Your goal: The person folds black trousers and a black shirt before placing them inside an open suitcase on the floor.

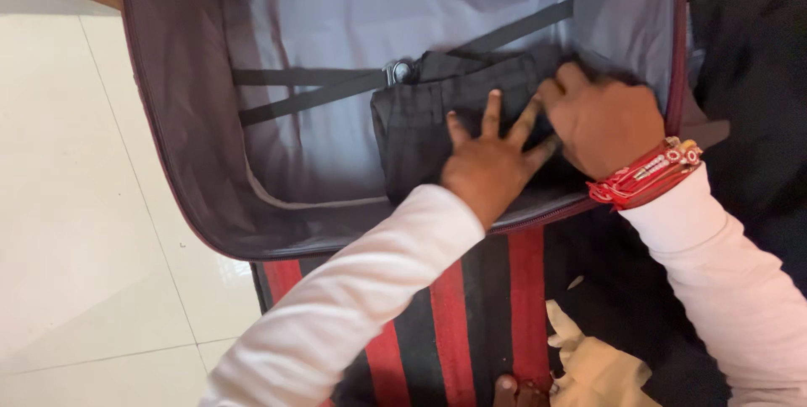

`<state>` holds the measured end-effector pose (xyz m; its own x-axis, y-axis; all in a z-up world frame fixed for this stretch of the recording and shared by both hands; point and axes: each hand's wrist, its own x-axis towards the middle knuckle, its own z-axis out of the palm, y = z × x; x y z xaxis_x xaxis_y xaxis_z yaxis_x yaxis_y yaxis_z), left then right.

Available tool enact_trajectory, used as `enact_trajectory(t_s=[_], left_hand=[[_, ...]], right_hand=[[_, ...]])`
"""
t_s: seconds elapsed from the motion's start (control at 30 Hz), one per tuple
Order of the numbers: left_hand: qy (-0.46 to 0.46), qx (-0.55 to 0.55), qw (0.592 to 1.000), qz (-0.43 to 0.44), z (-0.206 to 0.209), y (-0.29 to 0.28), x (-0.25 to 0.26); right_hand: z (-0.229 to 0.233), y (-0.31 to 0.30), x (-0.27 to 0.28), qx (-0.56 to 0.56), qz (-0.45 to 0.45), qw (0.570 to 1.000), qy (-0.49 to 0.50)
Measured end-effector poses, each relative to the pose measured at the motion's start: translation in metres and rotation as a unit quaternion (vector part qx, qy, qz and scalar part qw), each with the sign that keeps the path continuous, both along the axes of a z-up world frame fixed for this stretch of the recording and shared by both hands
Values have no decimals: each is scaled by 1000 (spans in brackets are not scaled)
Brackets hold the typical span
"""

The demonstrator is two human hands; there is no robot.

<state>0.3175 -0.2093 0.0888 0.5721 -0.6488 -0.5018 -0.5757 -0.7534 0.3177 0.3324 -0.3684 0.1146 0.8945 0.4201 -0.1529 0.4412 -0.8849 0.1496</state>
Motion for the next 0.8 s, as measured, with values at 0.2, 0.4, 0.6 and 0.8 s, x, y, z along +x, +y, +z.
enact_trajectory(t_s=[0.2, 0.4, 0.6, 0.8], left_hand=[[14, 107, 994, 9, -28, -50, 14], [22, -10, 1000, -11, -12, -10, 17], [-32, 104, 970, 219, -25, 68, -6], [25, 97, 977, 189, -49, 83, -7]], right_hand=[[6, 0, 2, 80, -39, 995, -38], [2, -1, -1, 23, -13, 1000, -10], [7, -3, -3, -10, -13, 996, 91], [1, -6, -3, 19, 3, 996, 83]])
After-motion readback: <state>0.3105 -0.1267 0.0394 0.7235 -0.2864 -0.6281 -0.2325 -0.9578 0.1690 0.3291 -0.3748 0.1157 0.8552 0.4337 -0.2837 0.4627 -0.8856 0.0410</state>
